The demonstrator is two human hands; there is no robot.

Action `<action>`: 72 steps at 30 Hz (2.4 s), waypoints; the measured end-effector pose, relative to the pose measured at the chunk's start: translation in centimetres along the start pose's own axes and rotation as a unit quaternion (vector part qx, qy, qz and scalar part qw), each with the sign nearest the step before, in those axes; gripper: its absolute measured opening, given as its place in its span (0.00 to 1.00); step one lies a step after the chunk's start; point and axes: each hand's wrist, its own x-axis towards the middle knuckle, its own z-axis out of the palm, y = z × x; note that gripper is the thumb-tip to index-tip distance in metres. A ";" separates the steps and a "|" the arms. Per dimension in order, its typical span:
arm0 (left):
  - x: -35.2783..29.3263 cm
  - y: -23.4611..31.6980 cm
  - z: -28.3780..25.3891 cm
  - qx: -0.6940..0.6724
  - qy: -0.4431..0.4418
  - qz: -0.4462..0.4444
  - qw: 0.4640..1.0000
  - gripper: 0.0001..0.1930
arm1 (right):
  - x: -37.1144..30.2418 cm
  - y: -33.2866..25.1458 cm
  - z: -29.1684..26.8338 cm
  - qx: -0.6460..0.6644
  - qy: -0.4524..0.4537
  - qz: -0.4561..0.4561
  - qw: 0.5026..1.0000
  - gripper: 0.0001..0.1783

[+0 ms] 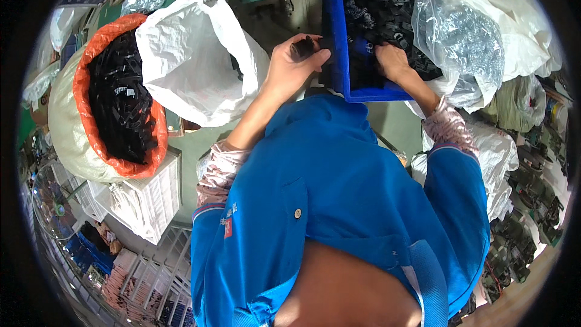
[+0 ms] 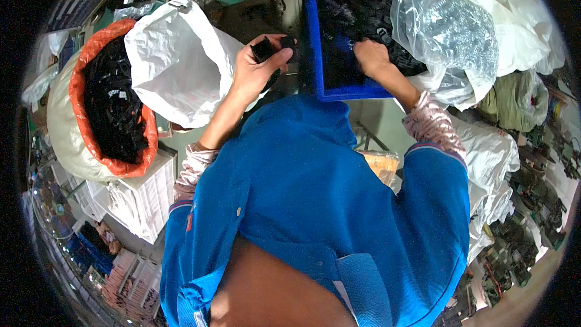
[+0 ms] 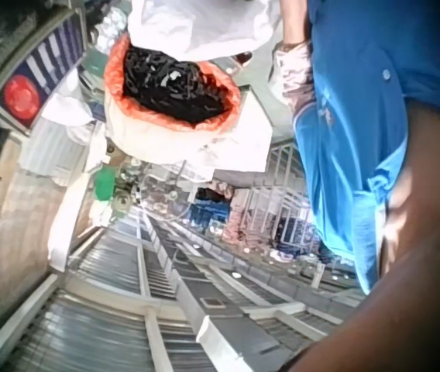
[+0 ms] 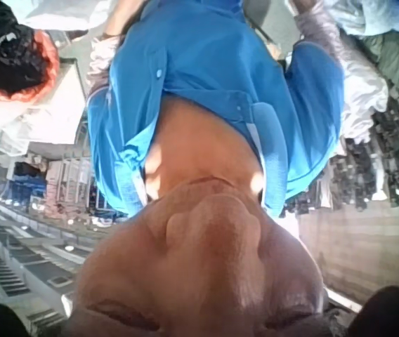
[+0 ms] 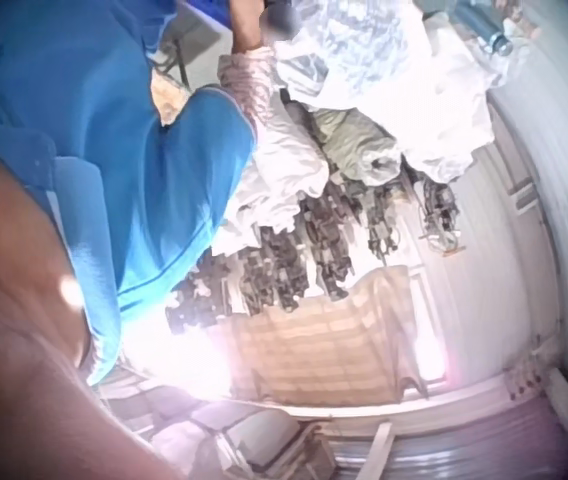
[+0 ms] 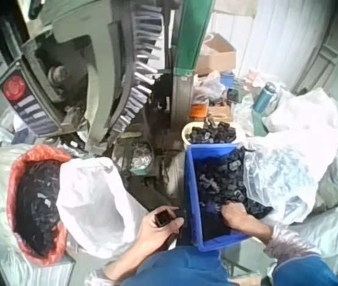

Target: The person repeatedly picks small black plastic components from a blue bin, attaches them to a larger black plastic piece, and places the assembled unit into a white sack. The process is repeated continuously.

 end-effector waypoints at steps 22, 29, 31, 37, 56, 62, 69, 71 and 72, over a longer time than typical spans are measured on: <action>-1.4 1.4 -1.4 0.264 0.104 0.196 0.939 0.16 | -1.6 -10.6 -18.2 0.176 0.219 -0.327 0.902 0.04; -2.8 1.4 -2.6 0.248 0.213 0.233 0.916 0.20 | 1.0 -13.3 -19.7 0.328 0.108 -0.328 0.879 0.13; -3.2 1.4 -3.7 0.298 0.198 0.286 0.889 0.20 | 1.7 -13.2 -19.5 0.462 0.030 -0.313 0.830 0.15; -3.2 1.2 -4.2 0.264 0.177 0.338 0.886 0.16 | 3.0 -12.7 -17.5 0.661 -0.182 -0.157 0.710 0.20; -3.1 2.9 -5.9 0.280 0.188 0.160 0.928 0.04 | 2.6 -13.8 -13.0 0.815 -0.113 -0.207 0.529 0.17; -2.2 1.2 -6.0 0.000 0.168 0.085 0.982 0.05 | 3.2 -14.0 -12.4 0.807 -0.075 -0.207 0.548 0.17; -2.3 1.7 -6.0 -0.160 0.226 0.020 0.961 0.09 | 4.5 -12.7 -12.3 0.859 -0.117 -0.144 0.477 0.17; -3.2 1.8 -7.8 -0.177 0.164 -0.055 0.969 0.16 | 4.5 -12.4 -12.6 0.866 -0.112 -0.137 0.467 0.18; -3.3 2.2 -8.3 -0.227 0.106 -0.071 0.965 0.19 | 4.7 -12.0 -12.5 0.861 -0.118 -0.139 0.474 0.18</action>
